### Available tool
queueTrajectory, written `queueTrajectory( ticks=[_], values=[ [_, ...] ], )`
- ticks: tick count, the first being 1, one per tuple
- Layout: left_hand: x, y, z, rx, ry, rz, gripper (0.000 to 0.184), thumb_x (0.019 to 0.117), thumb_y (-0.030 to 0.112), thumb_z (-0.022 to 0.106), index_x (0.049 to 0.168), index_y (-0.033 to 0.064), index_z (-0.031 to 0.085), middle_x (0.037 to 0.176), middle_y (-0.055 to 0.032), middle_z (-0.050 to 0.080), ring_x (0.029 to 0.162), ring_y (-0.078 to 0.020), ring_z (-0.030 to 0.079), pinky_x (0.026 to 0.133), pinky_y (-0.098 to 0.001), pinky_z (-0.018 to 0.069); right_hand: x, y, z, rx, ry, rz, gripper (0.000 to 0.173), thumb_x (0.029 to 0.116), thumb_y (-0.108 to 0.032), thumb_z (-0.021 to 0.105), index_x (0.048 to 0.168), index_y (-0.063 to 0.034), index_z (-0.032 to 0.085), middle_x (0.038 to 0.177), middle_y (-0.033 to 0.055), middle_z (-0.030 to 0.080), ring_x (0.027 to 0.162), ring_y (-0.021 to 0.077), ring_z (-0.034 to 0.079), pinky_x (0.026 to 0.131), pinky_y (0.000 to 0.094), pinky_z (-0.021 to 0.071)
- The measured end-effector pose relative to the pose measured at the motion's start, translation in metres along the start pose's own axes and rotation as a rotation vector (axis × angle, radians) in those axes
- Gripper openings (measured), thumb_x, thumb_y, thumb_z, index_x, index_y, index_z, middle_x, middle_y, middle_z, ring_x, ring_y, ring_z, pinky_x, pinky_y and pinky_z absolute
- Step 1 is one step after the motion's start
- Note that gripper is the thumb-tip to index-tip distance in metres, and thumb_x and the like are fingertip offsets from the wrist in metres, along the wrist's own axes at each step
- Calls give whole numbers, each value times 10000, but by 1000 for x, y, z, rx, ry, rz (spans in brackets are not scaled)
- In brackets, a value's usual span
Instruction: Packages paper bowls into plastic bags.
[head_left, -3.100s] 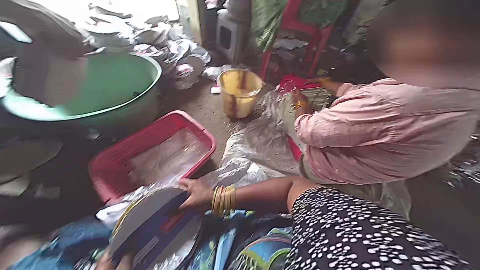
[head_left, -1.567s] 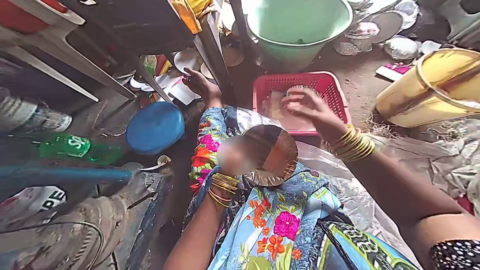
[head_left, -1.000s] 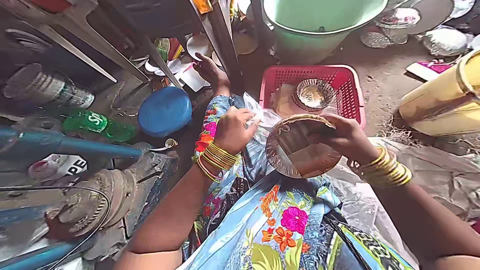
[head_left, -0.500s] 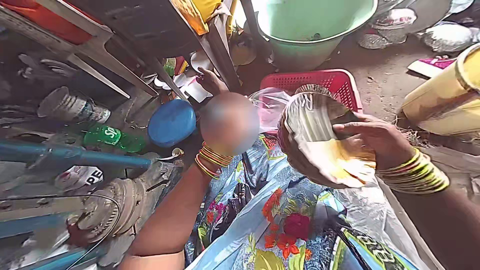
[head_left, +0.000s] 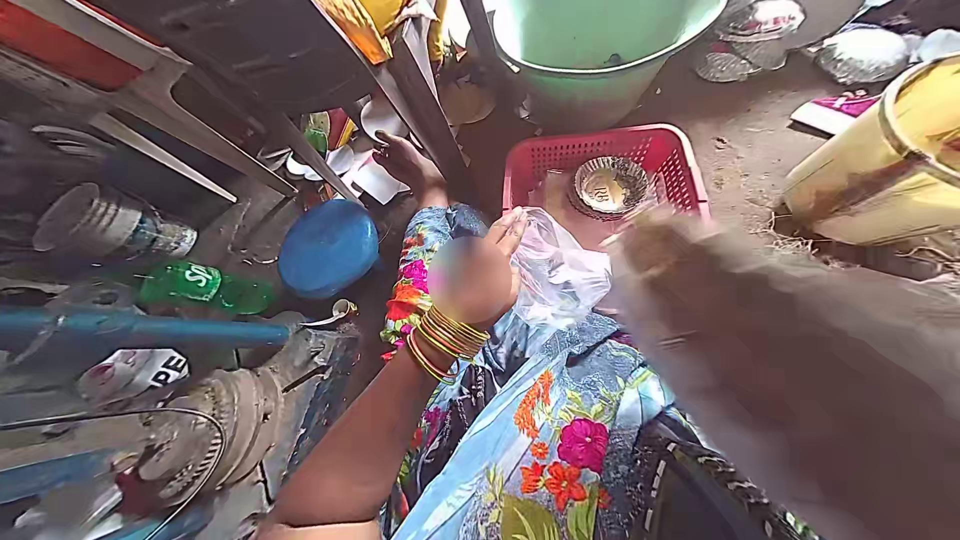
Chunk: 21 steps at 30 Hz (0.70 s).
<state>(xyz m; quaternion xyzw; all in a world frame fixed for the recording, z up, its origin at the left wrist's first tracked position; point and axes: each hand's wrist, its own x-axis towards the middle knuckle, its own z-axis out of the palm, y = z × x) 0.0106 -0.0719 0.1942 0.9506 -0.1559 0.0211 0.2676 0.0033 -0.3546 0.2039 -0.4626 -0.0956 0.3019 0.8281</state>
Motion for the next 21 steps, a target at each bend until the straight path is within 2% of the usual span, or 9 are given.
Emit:
queueTrajectory(
  ticks=[1, 2, 4, 5, 7, 9, 12, 17, 21],
  values=[
    [-1, 5, -3, -44, -16, 11, 628, 858, -35, 622, 1477, -3, 520, 1565, -150, 472, 1239, -289, 641, 970, -478, 548, 10, 10, -2, -36, -91, 54, 362, 873, -67, 550, 1181, -179, 703, 938, -38, 764, 817, 19, 710, 751, 198, 597],
    [-3, 8, -5, -82, -34, 23, 633, 857, -43, 627, 1479, -9, 514, 1568, -155, 466, 1256, -304, 628, 972, -489, 540, 18, 20, -3, -81, -164, 91, 383, 876, -79, 603, 1222, -206, 706, 975, -79, 770, 838, -12, 710, 774, 179, 595],
    [-5, 4, -2, -128, -40, 66, 662, 846, -30, 679, 1485, 1, 511, 1564, -147, 469, 1179, -280, 654, 884, -451, 565, 29, 40, -10, -138, -208, 199, 566, 894, -70, 600, 1451, -153, 545, 1148, -76, 722, 933, -13, 700, 830, 182, 591],
    [-8, -1, 1, -133, -29, 98, 657, 852, -7, 693, 1483, -1, 513, 1559, -142, 478, 1190, -256, 651, 896, -426, 567, 31, 48, -15, -126, -180, 259, 629, 909, -50, 579, 1520, -128, 453, 1204, -49, 703, 954, 5, 703, 841, 198, 593],
    [-13, -12, 6, -158, 22, 163, 606, 841, 9, 648, 1440, -14, 559, 1526, -142, 519, 1230, -227, 637, 944, -402, 554, 30, 52, -19, -139, -12, 330, 626, 937, -20, 518, 1545, -92, 386, 1124, -22, 710, 900, 21, 705, 807, 201, 594],
    [-18, -22, 10, -193, 39, 204, 507, 870, 23, 603, 1375, -5, 625, 1492, -128, 559, 1288, -218, 614, 1017, -414, 539, 28, 49, -15, -124, 202, 341, 516, 982, 13, 482, 1488, -73, 426, 1014, 7, 707, 836, 49, 703, 754, 212, 599],
    [-23, -26, 20, -169, 5, 222, 428, 927, 50, 587, 1348, 10, 653, 1467, -117, 586, 1240, -238, 652, 980, -454, 560, 29, 52, -14, -153, 397, 321, 452, 958, 42, 507, 1400, -50, 519, 925, 38, 715, 763, 78, 709, 683, 230, 605],
    [-30, -15, 29, -113, 5, 314, 455, 844, -92, 545, 1271, -28, 690, 1354, -176, 659, 1092, -290, 725, 880, -435, 600, 41, 75, -30, -226, 593, 136, 293, 924, 91, 575, 1192, -12, 637, 890, 42, 705, 730, 72, 673, 672, 231, 575],
    [-40, -10, 43, -38, 117, 325, 442, 837, -114, 539, 1236, -36, 711, 1313, -181, 684, 1012, -285, 754, 819, -393, 615, 51, 91, -32, -329, 689, 78, 299, 892, 85, 629, 1177, -1, 660, 949, 73, 703, 796, 99, 669, 736, 274, 565]
  ],
)
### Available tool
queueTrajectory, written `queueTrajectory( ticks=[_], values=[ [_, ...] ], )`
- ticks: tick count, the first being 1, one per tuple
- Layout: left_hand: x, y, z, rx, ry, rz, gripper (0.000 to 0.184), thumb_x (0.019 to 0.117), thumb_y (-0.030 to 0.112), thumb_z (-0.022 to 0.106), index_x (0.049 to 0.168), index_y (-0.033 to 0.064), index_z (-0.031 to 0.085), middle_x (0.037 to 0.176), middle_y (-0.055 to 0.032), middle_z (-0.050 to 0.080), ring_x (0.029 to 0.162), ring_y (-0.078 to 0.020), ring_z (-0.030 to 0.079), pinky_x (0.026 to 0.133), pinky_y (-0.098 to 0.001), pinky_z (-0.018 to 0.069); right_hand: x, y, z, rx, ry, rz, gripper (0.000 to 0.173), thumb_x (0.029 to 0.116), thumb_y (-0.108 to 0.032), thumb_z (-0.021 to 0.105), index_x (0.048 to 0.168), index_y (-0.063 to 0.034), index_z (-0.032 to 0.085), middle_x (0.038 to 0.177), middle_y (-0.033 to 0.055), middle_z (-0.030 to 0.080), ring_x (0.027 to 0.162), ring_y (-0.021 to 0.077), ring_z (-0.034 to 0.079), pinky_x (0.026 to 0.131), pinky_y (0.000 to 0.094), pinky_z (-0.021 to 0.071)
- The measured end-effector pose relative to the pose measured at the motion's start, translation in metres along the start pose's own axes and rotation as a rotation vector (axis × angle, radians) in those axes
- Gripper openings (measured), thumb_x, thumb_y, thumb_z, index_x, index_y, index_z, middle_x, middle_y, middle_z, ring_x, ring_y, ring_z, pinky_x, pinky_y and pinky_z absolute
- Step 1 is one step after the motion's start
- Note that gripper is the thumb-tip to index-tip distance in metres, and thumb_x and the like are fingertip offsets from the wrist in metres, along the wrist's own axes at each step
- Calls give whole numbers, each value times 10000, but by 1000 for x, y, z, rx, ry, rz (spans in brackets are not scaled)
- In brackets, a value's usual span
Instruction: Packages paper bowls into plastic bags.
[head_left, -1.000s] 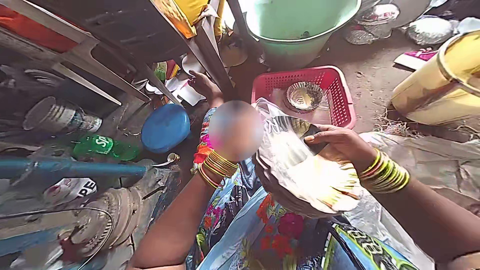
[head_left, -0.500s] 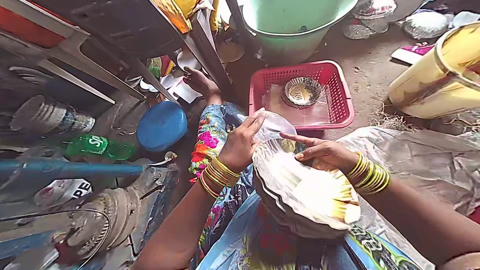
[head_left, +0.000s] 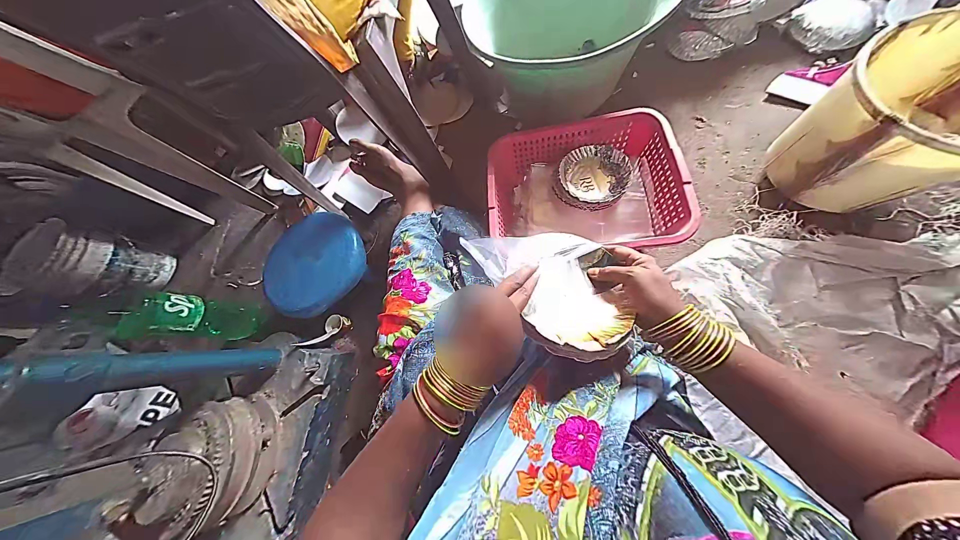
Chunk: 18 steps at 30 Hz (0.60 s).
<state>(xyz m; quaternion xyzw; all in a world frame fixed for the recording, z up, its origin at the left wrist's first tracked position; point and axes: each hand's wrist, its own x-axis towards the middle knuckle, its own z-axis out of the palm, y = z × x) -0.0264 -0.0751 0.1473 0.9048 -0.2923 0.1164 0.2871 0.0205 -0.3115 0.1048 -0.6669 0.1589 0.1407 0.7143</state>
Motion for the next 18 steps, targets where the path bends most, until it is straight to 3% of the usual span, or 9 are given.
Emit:
queueTrajectory(
  ticks=[5, 8, 10, 13, 16, 18],
  values=[
    [-10, 3, 4, 67, -26, -30, 489, 810, -120, 526, 1258, -33, 700, 1344, -162, 671, 901, -278, 765, 717, -389, 610, 3, 6, 4, -48, 90, -43, 279, 855, 62, 677, 1124, -5, 649, 943, 81, 686, 808, 118, 658, 753, 319, 555],
    [-14, 13, 12, 32, -43, -38, 471, 832, -80, 522, 1271, -41, 689, 1343, -163, 672, 892, -274, 766, 707, -394, 611, 11, 8, 1, -9, 206, 43, 324, 862, 9, 719, 1045, -47, 457, 850, 60, 556, 708, 126, 559, 647, 328, 506],
    [-16, 24, 25, 34, -34, -61, 477, 820, -82, 538, 1272, -50, 687, 1324, -167, 683, 785, -259, 755, 646, -383, 595, 11, 2, 6, 23, 288, 148, 236, 898, 7, 683, 966, -60, 466, 773, 48, 578, 647, 112, 555, 602, 297, 485],
    [-18, 41, 45, 56, 65, -150, 471, 776, -95, 554, 1217, -56, 716, 1262, -175, 712, 683, -245, 739, 563, -377, 572, 8, 4, 19, 70, 357, 205, 145, 908, 32, 638, 978, -33, 528, 794, 61, 585, 665, 122, 571, 617, 292, 489],
    [-15, 58, 58, 32, 99, -206, 457, 775, -86, 573, 1211, -76, 710, 1283, -195, 697, 690, -242, 742, 556, -366, 571, 8, 2, 35, 166, 421, 222, 208, 908, 5, 653, 1103, -6, 581, 884, 99, 611, 744, 163, 596, 669, 346, 505],
    [-8, 63, 63, -30, 111, -242, 471, 786, -78, 558, 1239, -90, 688, 1308, -208, 680, 730, -254, 752, 569, -375, 576, 10, 1, 51, 212, 434, 221, 142, 945, -67, 609, 1081, -32, 596, 891, 100, 612, 752, 180, 604, 664, 375, 514]
  ],
)
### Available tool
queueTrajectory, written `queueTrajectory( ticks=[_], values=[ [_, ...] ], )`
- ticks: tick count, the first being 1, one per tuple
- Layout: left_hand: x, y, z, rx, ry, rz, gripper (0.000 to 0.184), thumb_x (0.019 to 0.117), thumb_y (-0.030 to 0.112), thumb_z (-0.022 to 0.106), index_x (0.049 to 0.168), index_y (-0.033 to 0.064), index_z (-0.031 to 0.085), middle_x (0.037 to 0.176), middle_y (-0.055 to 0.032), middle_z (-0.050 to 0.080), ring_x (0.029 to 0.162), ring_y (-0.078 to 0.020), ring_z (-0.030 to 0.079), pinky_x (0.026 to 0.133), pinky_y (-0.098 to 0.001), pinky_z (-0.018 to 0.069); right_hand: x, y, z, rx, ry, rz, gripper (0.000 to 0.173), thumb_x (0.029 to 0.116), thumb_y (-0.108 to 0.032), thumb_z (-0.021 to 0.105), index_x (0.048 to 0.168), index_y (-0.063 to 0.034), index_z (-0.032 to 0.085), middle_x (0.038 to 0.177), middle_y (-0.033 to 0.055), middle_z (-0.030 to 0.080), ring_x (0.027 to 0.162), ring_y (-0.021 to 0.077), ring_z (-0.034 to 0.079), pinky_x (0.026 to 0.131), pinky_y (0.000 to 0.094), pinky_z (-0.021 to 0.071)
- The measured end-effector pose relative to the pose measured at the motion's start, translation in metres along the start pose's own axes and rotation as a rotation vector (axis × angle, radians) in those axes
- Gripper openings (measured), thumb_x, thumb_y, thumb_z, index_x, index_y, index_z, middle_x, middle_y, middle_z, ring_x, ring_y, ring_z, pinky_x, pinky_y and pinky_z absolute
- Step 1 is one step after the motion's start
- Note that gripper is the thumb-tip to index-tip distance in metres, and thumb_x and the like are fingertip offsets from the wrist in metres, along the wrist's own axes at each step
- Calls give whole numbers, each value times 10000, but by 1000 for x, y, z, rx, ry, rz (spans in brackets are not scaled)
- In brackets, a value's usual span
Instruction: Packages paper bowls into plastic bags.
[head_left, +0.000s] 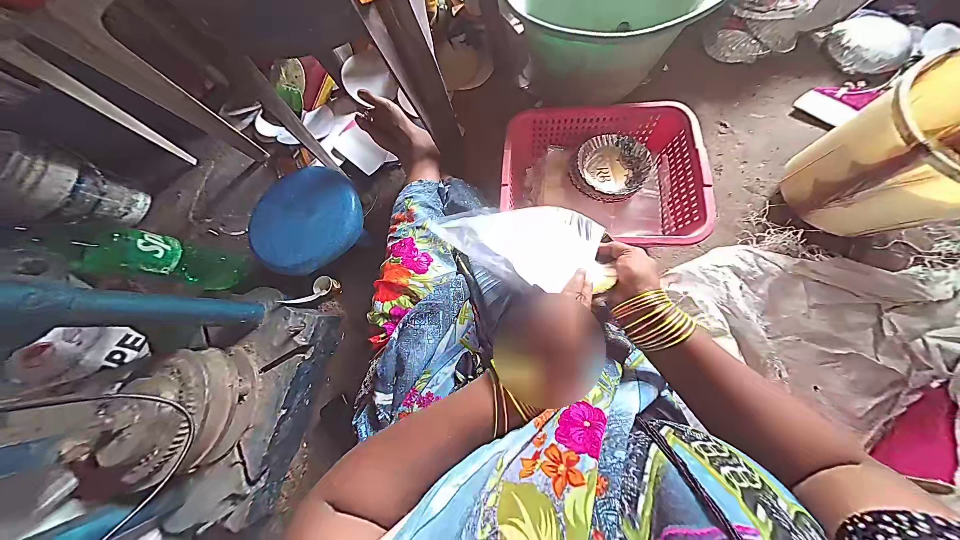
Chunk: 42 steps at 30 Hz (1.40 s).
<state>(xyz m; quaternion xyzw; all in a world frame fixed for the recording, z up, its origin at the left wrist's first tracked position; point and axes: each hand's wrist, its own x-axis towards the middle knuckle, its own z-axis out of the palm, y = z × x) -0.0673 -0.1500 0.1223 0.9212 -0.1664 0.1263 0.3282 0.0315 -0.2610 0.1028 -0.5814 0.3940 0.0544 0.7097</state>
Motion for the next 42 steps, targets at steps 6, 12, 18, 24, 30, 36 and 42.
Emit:
queueTrajectory(
  ticks=[6, 12, 18, 24, 30, 36, 42],
  values=[
    [13, -15, -2, -216, 107, -191, 450, 844, -86, 510, 1263, -84, 676, 1297, -207, 685, 1056, -284, 740, 893, -436, 600, -19, 23, 30, 3, -297, -38, 380, 1121, -322, 354, 1176, -33, 594, 1003, 107, 616, 895, 177, 597, 775, 373, 508],
    [10, -86, -66, -311, 357, -313, 313, 905, -64, 538, 1140, -21, 740, 1095, -131, 744, 547, -43, 620, 508, -235, 557, -35, 39, -7, -426, -584, -661, 492, 946, -236, 654, 1359, 14, 558, 1507, 213, 433, 1300, 226, 536, 1001, 369, 518],
    [5, -85, -53, -294, 354, -139, 245, 912, -50, 552, 1019, -37, 772, 1073, -152, 763, 774, -111, 742, 727, -289, 626, -31, 10, 48, -784, -567, -1344, 500, 873, -240, 711, 1330, -53, 631, 1458, 179, 556, 1386, 401, 469, 1021, 633, 402],
    [0, -109, -92, -294, 371, -55, 286, 902, -74, 508, 1046, -53, 754, 1089, -140, 752, 558, -20, 621, 512, -212, 553, 15, -27, 70, -985, -633, -1137, 227, 931, -171, 686, 1096, -26, 743, 1256, 182, 689, 1208, 403, 611, 949, 645, 454],
    [2, -103, -90, -221, 279, -51, 349, 925, -26, 491, 1158, -6, 751, 1243, -115, 725, 598, -46, 638, 538, -247, 552, -23, -17, 95, -1037, -781, -1412, 266, 878, -153, 688, 1115, -41, 738, 1214, 159, 710, 1152, 392, 641, 862, 611, 470],
    [-3, -142, -121, -77, 313, -206, 295, 920, -37, 503, 1062, -21, 761, 1118, -135, 748, 623, -47, 653, 580, -221, 562, 14, -51, 83, -1367, -677, -894, 191, 989, -161, 599, 943, -29, 730, 881, 215, 705, 889, 436, 686, 757, 660, 505],
    [58, -154, -175, 223, 148, -359, 180, 951, -20, 563, 1035, -35, 721, 1049, -219, 696, 805, -327, 702, 771, -534, 582, 3, -78, 108, -767, -792, -595, 208, 1034, -99, 552, 1107, 26, 701, 843, 136, 730, 682, 189, 707, 704, 400, 611]
  ],
)
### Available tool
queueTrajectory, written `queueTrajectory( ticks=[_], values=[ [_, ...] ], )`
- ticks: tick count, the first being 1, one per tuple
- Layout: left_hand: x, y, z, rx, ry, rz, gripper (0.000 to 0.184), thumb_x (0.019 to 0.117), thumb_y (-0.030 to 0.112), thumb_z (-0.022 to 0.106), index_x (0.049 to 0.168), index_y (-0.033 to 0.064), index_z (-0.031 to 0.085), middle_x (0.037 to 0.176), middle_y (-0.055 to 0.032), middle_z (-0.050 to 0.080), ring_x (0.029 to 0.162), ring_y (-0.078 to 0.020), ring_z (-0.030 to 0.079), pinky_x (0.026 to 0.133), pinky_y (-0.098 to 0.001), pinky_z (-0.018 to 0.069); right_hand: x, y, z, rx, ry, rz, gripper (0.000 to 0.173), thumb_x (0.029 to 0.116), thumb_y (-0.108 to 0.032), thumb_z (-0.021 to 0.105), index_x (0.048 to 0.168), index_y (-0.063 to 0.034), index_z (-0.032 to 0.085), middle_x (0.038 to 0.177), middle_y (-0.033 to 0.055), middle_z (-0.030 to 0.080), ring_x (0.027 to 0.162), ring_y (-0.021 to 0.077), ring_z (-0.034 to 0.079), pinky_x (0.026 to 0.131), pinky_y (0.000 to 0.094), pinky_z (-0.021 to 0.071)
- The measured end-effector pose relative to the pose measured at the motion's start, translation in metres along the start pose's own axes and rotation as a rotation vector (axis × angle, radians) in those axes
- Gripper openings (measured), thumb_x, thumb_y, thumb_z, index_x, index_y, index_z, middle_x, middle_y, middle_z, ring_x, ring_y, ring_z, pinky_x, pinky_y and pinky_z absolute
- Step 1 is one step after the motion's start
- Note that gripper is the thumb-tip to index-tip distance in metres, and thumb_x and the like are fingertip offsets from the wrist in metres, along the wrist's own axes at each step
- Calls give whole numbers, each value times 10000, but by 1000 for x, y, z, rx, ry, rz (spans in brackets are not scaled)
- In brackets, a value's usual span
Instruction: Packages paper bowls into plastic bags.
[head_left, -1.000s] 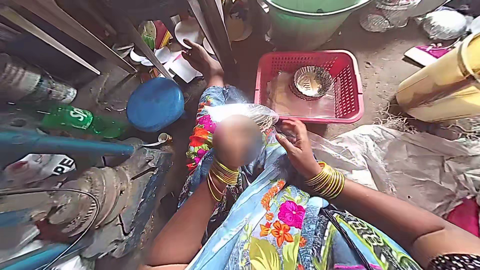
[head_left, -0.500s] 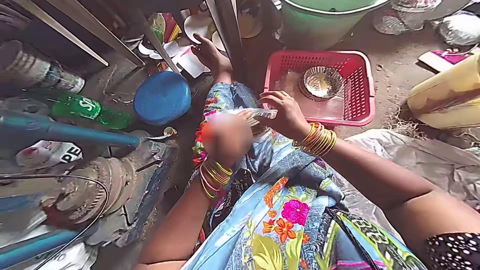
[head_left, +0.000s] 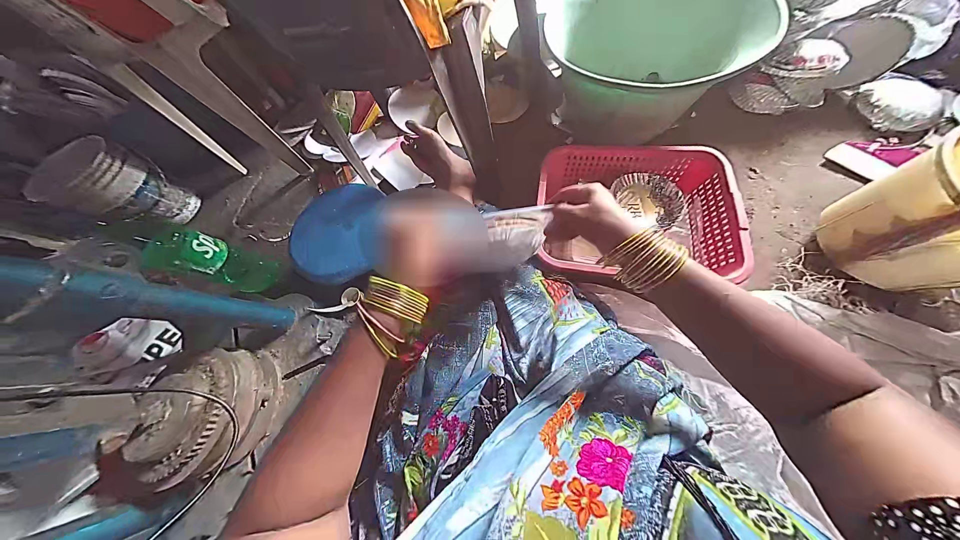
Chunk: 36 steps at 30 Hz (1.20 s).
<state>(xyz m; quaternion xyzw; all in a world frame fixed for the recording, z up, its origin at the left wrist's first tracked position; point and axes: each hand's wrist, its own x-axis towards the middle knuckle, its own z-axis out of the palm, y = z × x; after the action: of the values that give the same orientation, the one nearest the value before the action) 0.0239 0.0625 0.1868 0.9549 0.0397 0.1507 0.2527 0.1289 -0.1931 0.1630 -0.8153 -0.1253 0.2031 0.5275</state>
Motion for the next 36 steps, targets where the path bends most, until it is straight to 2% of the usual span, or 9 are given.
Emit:
queueTrajectory(
  ticks=[2, 5, 11, 18, 23, 27, 29, 33, 36],
  values=[
    [8, 4, -18, -3, 112, 40, 168, 917, -10, 570, 986, -21, 723, 1038, -187, 698, 738, -254, 689, 716, -447, 588, -10, -12, -5, -1, 63, -177, 222, 1044, -104, 519, 1114, -9, 707, 848, 78, 743, 689, 117, 719, 693, 329, 626],
    [-28, 3, -14, 3, 101, 28, 117, 904, -13, 607, 969, -46, 698, 1089, -207, 679, 763, -270, 690, 704, -461, 594, -45, 17, 9, -247, 95, -406, 221, 989, -94, 574, 1113, -11, 737, 853, 111, 732, 733, 199, 704, 708, 449, 589],
    [-138, -21, 75, -35, 101, -16, 111, 820, -25, 627, 877, -53, 719, 923, -204, 702, 724, -235, 681, 661, -328, 570, -95, 103, 48, -261, 64, -234, 248, 981, -64, 532, 1100, 10, 736, 914, 142, 754, 753, 224, 736, 728, 409, 609],
    [-129, -10, 77, 124, 117, 106, 108, 872, 73, 657, 838, -17, 705, 803, -154, 688, 705, -285, 697, 645, -407, 582, -92, 88, 52, -407, 186, -396, 107, 872, -74, 680, 943, 0, 712, 874, 126, 717, 760, 244, 716, 680, 444, 594],
    [-125, -11, 86, -22, 280, 92, 143, 876, 63, 615, 776, -24, 667, 737, -144, 666, 642, -195, 654, 602, -288, 546, -81, 79, 54, -615, 313, -428, 412, 795, -334, 845, 856, 24, 650, 875, 200, 662, 810, 376, 680, 658, 519, 543],
    [-122, -10, 87, -42, 352, 116, 148, 881, 54, 632, 766, -37, 655, 710, -149, 659, 638, -184, 649, 610, -259, 531, -74, 63, 73, -701, 332, -688, 480, 852, -467, 767, 1088, -51, 729, 1327, 214, 628, 1295, 400, 550, 1065, 591, 397],
    [-123, -7, 87, -36, 357, 117, 151, 887, 67, 635, 789, -44, 668, 720, -153, 674, 641, -186, 660, 615, -264, 540, -73, 54, 91, -746, 258, -827, 434, 933, -470, 667, 1153, -101, 726, 1377, 172, 619, 1372, 362, 509, 1127, 624, 328],
    [-121, -4, 83, 23, 363, 191, 169, 922, 86, 626, 845, -48, 693, 772, -168, 706, 684, -216, 700, 642, -292, 569, -52, 48, 108, -705, 173, -919, 183, 965, -222, 631, 1053, -93, 727, 1231, 148, 695, 1266, 338, 608, 1048, 607, 417],
    [-124, -4, 77, 46, 313, 193, 152, 907, 1, 580, 847, -34, 715, 828, -185, 702, 749, -242, 702, 699, -296, 574, -34, 59, 88, -680, 265, -821, 139, 890, -32, 623, 989, -20, 720, 1166, 227, 709, 1021, 400, 704, 808, 559, 540]
  ],
)
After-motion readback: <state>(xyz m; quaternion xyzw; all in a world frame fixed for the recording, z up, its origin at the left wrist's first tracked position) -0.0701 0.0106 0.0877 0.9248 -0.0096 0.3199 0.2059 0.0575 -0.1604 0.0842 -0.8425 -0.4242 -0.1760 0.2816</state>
